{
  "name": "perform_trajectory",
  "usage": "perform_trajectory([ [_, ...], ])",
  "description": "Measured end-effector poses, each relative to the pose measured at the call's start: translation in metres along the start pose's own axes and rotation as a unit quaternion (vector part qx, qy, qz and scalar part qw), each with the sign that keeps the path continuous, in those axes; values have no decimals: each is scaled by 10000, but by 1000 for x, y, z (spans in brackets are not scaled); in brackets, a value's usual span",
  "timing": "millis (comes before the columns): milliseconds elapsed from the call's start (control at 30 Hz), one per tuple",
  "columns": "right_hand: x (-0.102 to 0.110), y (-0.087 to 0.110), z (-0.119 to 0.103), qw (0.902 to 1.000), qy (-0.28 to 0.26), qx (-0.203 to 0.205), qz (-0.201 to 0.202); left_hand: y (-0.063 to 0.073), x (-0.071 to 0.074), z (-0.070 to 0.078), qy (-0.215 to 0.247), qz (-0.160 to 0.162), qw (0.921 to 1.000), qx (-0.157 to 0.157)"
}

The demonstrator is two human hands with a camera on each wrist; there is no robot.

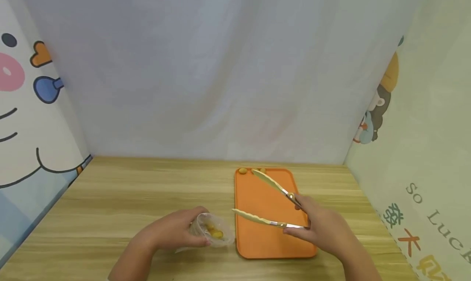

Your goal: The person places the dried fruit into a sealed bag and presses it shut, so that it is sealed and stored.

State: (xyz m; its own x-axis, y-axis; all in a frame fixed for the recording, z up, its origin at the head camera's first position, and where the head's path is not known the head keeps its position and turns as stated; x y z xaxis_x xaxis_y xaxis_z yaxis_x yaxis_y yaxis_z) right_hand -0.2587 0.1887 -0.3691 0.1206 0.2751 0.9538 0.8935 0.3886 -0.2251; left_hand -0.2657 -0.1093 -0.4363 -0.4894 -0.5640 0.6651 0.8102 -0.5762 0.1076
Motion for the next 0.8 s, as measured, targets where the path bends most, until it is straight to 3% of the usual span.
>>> perform_trajectory([
  [400, -17, -9, 46, 9961, 56, -694, -543, 5, 2, 0, 183, 46, 9998, -101],
  [800, -37, -32, 77, 9944, 102, -614, -853, 7, 3, -1, 357, 12, 9994, -26],
])
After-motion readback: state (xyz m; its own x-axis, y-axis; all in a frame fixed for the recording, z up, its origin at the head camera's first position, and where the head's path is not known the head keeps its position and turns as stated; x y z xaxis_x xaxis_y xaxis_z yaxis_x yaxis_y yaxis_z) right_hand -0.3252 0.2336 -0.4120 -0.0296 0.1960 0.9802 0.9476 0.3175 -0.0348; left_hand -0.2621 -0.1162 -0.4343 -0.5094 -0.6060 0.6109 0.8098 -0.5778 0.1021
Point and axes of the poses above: each hand's wrist, its own y-axis away from the middle knuckle, its own x-axis out of the back of the hand, z = x × y, the point moved 10 cm from there along -y, towards the middle knuckle, and after that the axes turned 7 degrees about y, right-handed, at the moved point
